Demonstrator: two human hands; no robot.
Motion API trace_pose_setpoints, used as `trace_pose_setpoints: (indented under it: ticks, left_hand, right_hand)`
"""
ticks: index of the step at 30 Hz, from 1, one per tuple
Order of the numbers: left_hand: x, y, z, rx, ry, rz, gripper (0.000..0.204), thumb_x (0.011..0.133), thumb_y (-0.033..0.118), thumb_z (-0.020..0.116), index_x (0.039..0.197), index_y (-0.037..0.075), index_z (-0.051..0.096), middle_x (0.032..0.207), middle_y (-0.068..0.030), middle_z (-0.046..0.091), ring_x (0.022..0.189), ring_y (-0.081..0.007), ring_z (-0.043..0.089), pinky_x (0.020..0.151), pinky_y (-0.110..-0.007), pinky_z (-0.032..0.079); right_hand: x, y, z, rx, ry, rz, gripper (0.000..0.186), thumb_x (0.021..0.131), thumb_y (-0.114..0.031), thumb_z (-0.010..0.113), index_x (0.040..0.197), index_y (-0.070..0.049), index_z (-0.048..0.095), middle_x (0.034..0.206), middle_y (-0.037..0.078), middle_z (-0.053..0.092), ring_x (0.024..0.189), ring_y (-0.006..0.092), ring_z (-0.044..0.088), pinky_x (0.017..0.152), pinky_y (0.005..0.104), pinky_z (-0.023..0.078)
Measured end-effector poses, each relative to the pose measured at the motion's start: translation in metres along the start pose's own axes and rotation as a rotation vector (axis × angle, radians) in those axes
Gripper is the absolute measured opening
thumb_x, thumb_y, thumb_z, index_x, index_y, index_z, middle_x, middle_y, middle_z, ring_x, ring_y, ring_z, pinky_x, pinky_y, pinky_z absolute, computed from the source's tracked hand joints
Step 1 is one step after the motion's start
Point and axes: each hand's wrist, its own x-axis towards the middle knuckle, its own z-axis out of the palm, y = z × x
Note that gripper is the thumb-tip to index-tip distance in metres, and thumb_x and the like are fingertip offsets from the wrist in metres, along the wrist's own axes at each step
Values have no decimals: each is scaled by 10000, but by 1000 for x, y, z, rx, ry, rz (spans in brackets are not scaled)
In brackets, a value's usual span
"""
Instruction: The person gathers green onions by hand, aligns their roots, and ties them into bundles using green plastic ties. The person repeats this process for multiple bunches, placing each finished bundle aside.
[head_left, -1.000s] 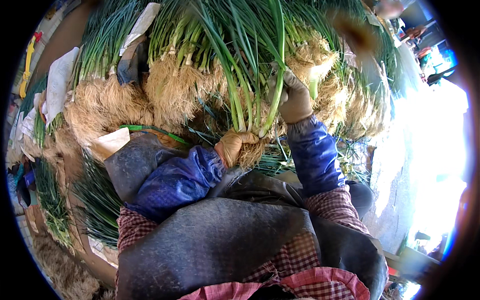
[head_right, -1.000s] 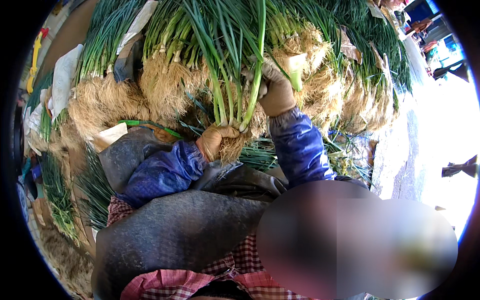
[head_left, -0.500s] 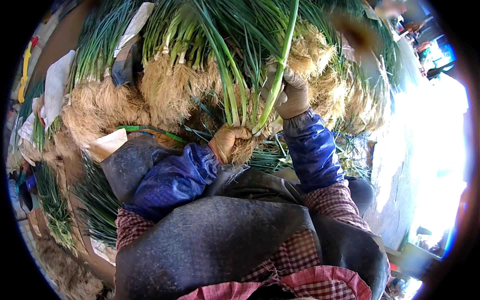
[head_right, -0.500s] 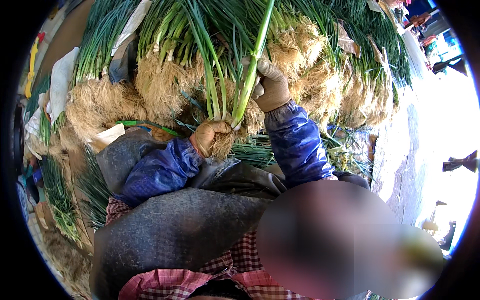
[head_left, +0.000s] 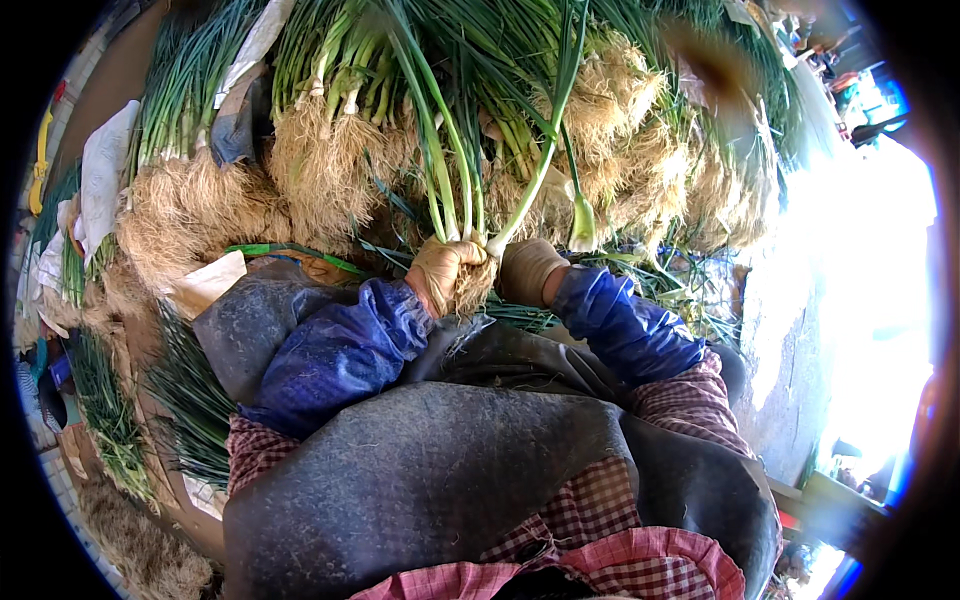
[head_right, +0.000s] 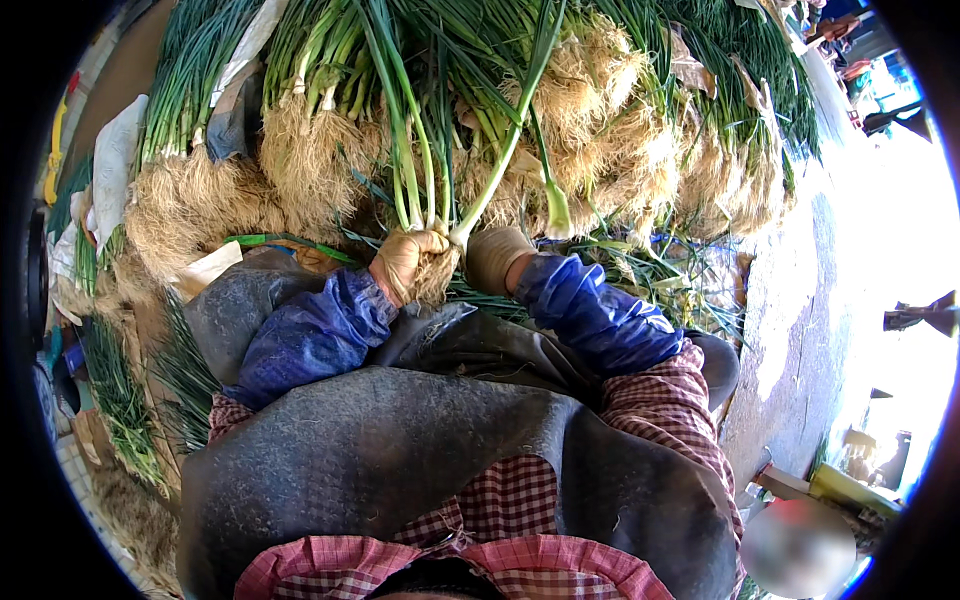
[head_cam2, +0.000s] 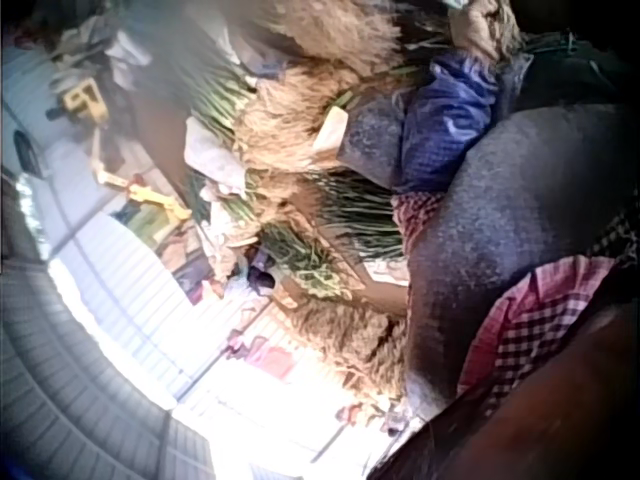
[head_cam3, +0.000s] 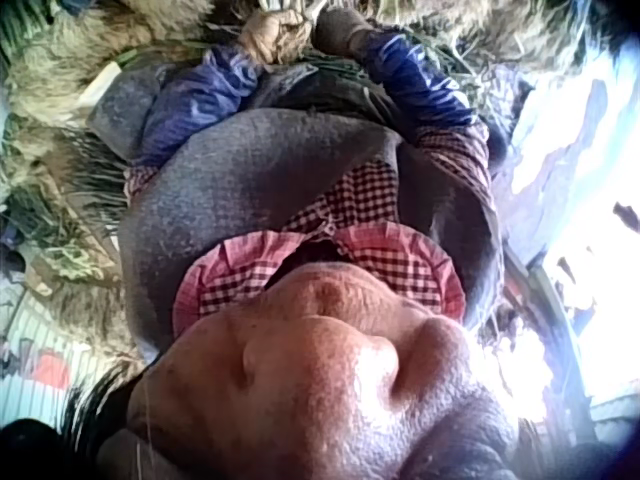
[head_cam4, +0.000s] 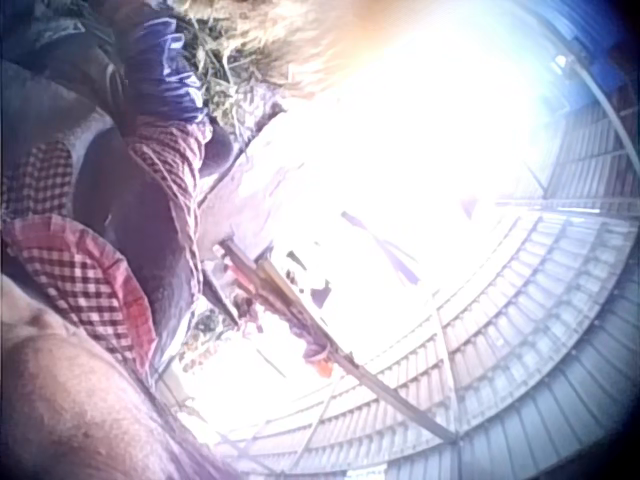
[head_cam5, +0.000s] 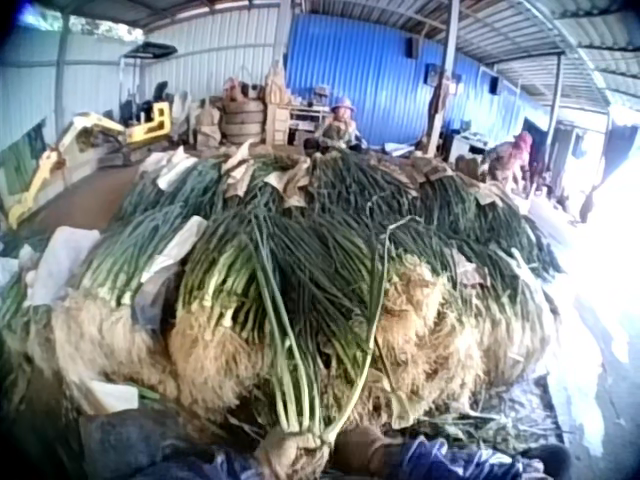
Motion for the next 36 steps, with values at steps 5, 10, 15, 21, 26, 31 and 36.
trace_pose_setpoints:
  ticks: [5,10,15,21,26,31,36]
  left_hand:
    - [1,7,3,-150,-233,78,153,820,-55,567,965,-31,611,855,-156,642,744,-255,665,656,-365,579]
    - [4,3,2,145,2,182,208,766,-107,638,952,-14,630,869,-88,642,765,-214,659,709,-337,575]
    - [4,-7,8,384,10,285,197,783,-34,686,979,-35,657,865,-89,675,774,-195,672,710,-316,565]
    - [3,-6,7,438,40,305,192,811,-12,691,999,-44,664,857,-110,687,762,-204,684,692,-323,572]
    - [5,-9,2,308,115,296,190,828,-54,660,1017,-48,650,870,-118,688,777,-210,685,685,-329,576]
    - [8,-2,-5,-16,-50,245,179,821,-60,656,999,-49,667,874,-117,688,792,-226,673,697,-360,564]
    - [8,-1,-9,-33,13,132,131,895,6,593,1011,-28,646,921,-111,680,834,-212,672,731,-328,577]
  right_hand:
    - [-15,6,40,-190,-204,39,209,882,-224,567,925,-113,738,942,71,728,867,254,710,689,425,563]
    - [-25,50,5,263,306,352,296,960,-371,544,934,-119,696,781,86,679,655,182,646,617,335,552]
    - [-13,77,-74,138,1088,496,507,879,-400,649,1320,-162,572,1131,137,659,1061,282,613,895,413,487]
    - [11,68,-102,124,1119,318,209,884,-275,639,1057,-188,718,1047,47,696,1164,251,547,1060,433,371]
    - [-4,53,-82,1228,1019,-78,175,896,31,563,991,-61,678,893,69,678,767,163,647,710,288,542]
    - [-30,32,-54,1871,388,-569,65,869,-4,633,909,-42,668,829,96,694,738,176,667,711,316,540]
    - [-50,25,0,1180,-318,-342,148,825,-52,643,951,-75,716,883,45,714,792,167,671,726,337,541]
